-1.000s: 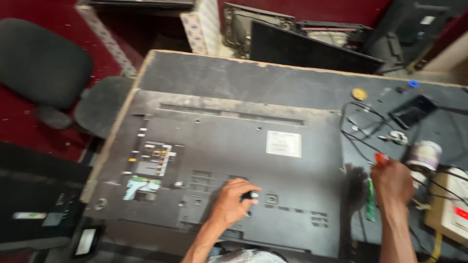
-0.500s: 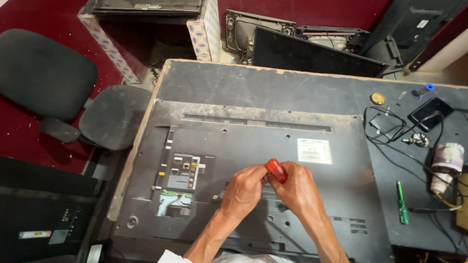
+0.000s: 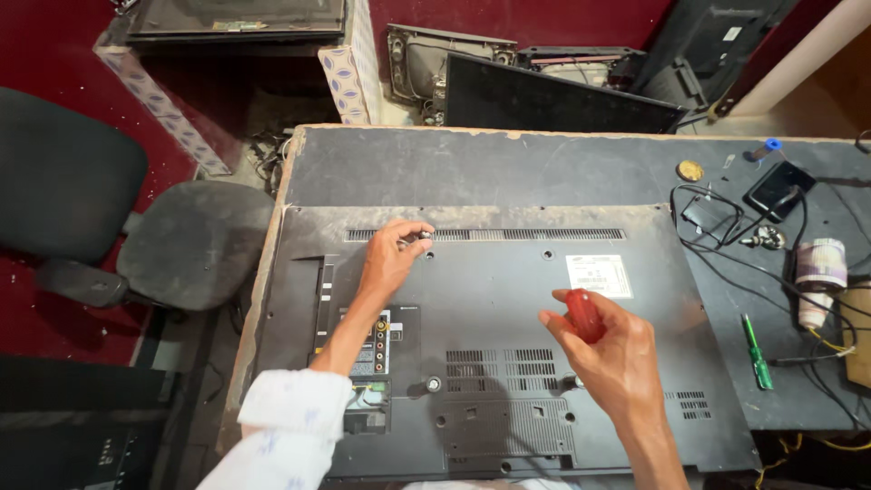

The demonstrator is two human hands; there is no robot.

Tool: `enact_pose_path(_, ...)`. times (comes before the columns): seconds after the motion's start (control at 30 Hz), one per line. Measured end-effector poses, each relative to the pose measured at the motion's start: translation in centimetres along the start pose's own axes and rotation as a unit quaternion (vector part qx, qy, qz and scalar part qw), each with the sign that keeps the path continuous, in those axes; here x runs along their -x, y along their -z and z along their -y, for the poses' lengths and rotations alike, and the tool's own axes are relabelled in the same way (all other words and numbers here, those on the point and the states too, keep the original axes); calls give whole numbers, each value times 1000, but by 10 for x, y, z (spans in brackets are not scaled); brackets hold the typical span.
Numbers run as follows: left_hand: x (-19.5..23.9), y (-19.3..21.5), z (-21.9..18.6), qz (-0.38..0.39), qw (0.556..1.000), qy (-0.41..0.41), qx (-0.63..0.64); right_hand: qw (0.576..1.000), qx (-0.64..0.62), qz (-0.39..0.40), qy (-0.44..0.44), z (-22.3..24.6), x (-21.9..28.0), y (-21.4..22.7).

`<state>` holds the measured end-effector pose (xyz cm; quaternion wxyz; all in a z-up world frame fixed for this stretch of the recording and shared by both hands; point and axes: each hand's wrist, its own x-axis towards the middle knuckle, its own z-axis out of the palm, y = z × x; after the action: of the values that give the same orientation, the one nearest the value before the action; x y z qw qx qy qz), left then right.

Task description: The person uses a screwdriver to remove several screws from the back panel of a flat-screen television. They place the removed screws into a small container and continue unscrewing additional fasteners across the back of the device.

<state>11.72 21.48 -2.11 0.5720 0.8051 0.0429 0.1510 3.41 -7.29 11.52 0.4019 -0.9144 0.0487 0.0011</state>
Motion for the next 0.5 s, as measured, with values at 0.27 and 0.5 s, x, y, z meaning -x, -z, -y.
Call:
enact_pose_path(0.27, -10, -7, 38, 36, 998, -28, -40, 1000, -4, -12, 3, 2, 0, -2)
enact_pose_path(0.5, -2, -6, 32, 51, 984, -148, -89, 999, -31, -9, 23, 26, 3, -1)
